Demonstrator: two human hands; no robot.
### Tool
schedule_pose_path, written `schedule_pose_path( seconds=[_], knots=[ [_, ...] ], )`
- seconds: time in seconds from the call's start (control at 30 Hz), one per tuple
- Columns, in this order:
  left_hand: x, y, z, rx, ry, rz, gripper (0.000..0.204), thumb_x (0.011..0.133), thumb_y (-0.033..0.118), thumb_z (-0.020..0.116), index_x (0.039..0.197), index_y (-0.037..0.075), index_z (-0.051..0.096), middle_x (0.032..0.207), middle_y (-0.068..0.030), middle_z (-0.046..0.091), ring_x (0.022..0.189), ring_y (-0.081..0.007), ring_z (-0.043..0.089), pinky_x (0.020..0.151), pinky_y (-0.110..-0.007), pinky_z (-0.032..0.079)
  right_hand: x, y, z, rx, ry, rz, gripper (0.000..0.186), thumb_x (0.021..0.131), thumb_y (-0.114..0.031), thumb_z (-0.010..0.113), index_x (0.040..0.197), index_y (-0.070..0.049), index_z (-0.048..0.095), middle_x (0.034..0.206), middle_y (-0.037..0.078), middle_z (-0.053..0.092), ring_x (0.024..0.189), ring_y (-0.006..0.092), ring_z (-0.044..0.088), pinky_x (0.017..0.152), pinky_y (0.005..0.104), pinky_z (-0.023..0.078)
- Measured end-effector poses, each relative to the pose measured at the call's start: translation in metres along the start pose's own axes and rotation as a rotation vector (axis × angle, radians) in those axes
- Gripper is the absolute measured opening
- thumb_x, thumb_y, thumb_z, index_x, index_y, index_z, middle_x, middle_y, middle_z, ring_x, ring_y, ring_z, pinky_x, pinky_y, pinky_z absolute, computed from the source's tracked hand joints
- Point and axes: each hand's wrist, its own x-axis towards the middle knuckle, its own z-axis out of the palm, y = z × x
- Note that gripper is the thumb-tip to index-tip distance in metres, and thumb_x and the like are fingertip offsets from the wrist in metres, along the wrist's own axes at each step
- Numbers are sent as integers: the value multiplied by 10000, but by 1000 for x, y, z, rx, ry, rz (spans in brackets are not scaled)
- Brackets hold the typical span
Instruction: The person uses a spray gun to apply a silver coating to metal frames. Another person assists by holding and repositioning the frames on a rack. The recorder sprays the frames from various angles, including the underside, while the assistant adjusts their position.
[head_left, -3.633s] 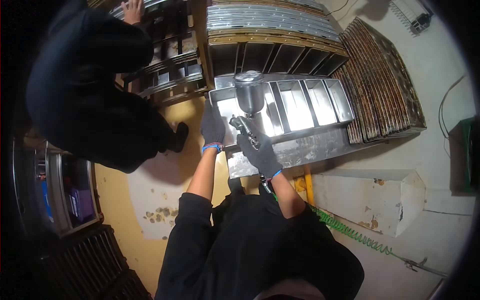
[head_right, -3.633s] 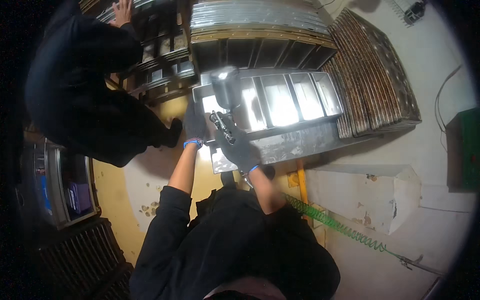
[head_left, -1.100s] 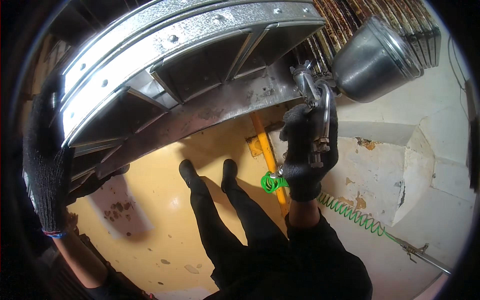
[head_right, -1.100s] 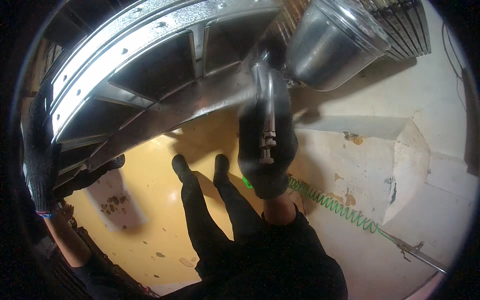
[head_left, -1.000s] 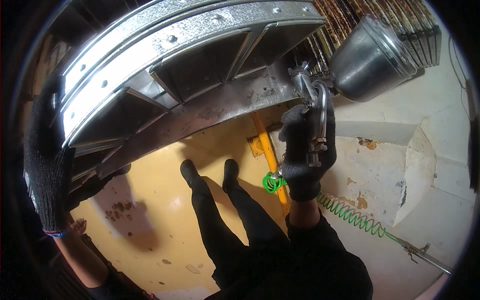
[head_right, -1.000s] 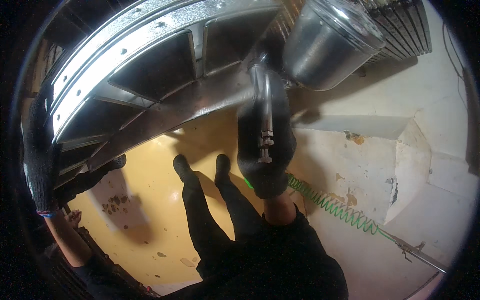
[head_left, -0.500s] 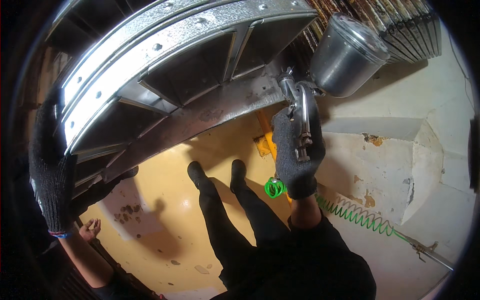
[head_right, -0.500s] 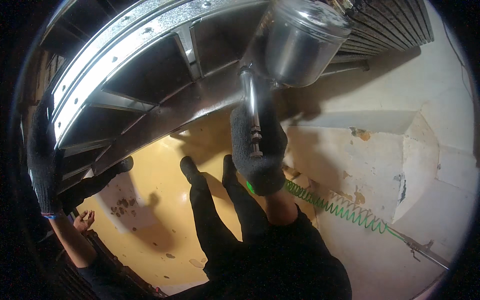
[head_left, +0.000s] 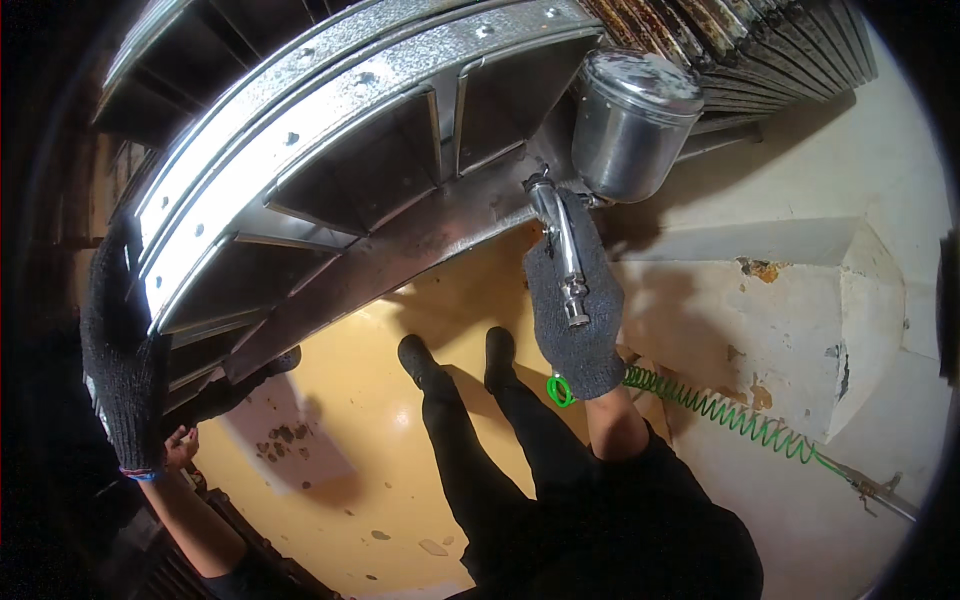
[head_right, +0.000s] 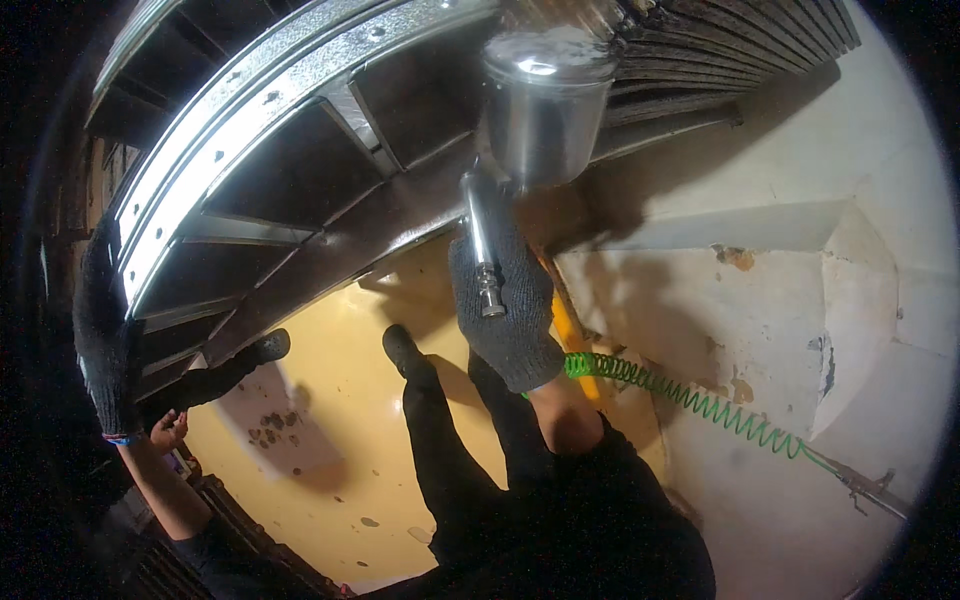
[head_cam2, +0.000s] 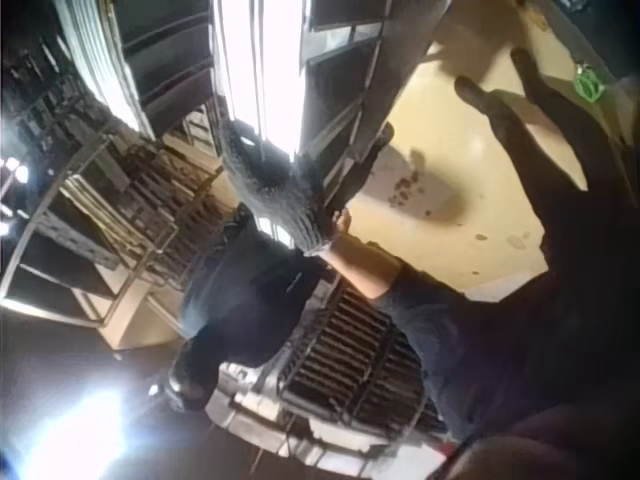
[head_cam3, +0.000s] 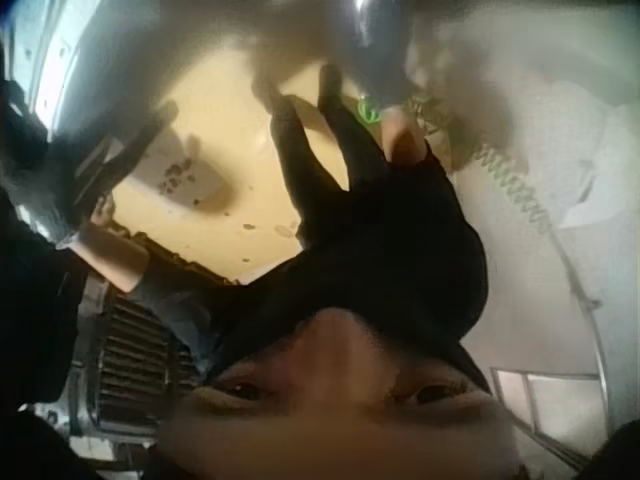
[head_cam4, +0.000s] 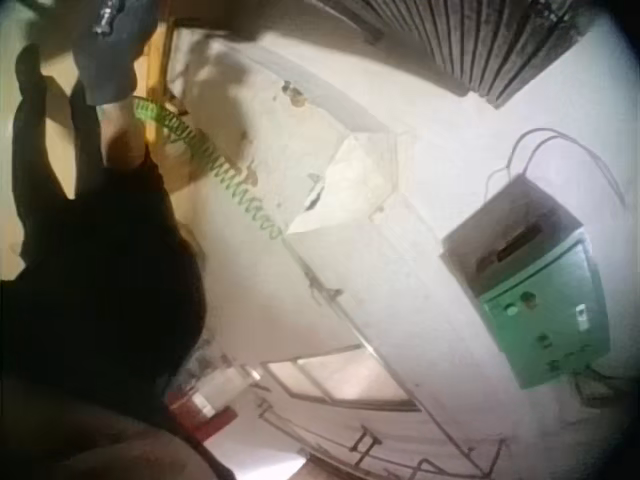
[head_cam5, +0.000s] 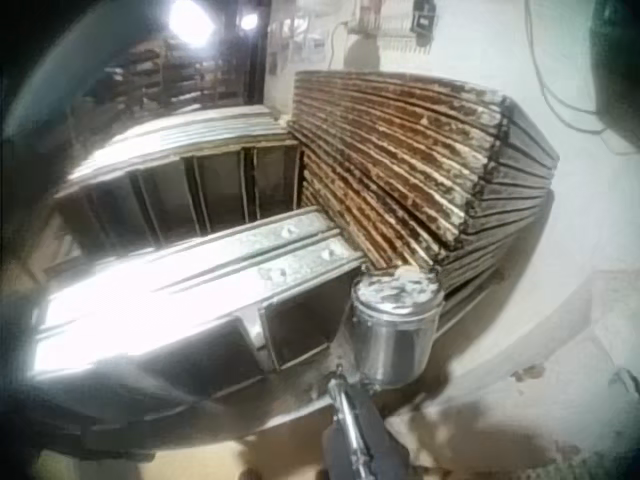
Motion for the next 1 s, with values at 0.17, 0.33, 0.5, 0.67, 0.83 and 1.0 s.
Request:
schedule_pose_path(
  seconds=[0.17, 0.33, 0.5, 0.67, 0.83, 1.0],
  knots=[
    [0, -1, -2, -83, 13, 30, 885, 796, 427, 761, 1501, 66, 368, 1560, -150, 347, 1454, -302, 311, 1209, -464, 230, -4, 7, 6, -146, 55, -23, 556, 957, 20, 499, 1491, -8, 348, 1458, 95, 487, 1151, 178, 565, 983, 265, 448],
    [1, -3, -4, -110, 19, 5, 887, 786, 405, 764, 1499, 56, 368, 1555, -144, 360, 1452, -297, 316, 1212, -456, 222, -9, 12, 8, -86, 69, 159, 569, 921, -7, 580, 1459, 11, 394, 1438, 136, 510, 1264, 218, 544, 1035, 286, 430],
    [8, -2, -9, -164, -32, 66, 883, 779, 324, 793, 1498, 43, 363, 1561, -144, 346, 1455, -291, 309, 1219, -444, 202, -17, 13, 2, -258, 18, -16, 568, 911, -10, 581, 1449, 28, 405, 1415, 177, 521, 1269, 259, 550, 1034, 307, 441],
    [13, -1, -10, -178, -40, 33, 927, 780, 383, 801, 1496, 13, 344, 1564, -150, 334, 1462, -287, 289, 1223, -434, 196, -21, 11, -9, -111, -81, 35, 569, 895, -10, 590, 1435, 35, 417, 1409, 200, 520, 1247, 317, 565, 1015, 349, 472],
    [17, -12, -12, -363, -21, 127, 820, 817, 212, 774, 1477, -33, 354, 1539, -163, 375, 1437, -273, 335, 1207, -409, 219, -13, 3, -16, -258, -62, -250, 496, 896, -8, 599, 1378, 23, 486, 1378, 217, 541, 1207, 351, 591, 968, 396, 514],
    [20, -2, -19, -349, -37, 91, 875, 795, 280, 812, 1467, -48, 357, 1519, -177, 395, 1422, -278, 358, 1195, -401, 242, -16, 19, -20, 91, -139, -43, 482, 904, -22, 610, 1373, 6, 500, 1371, 201, 552, 1174, 347, 611, 924, 393, 542]
  ],
)
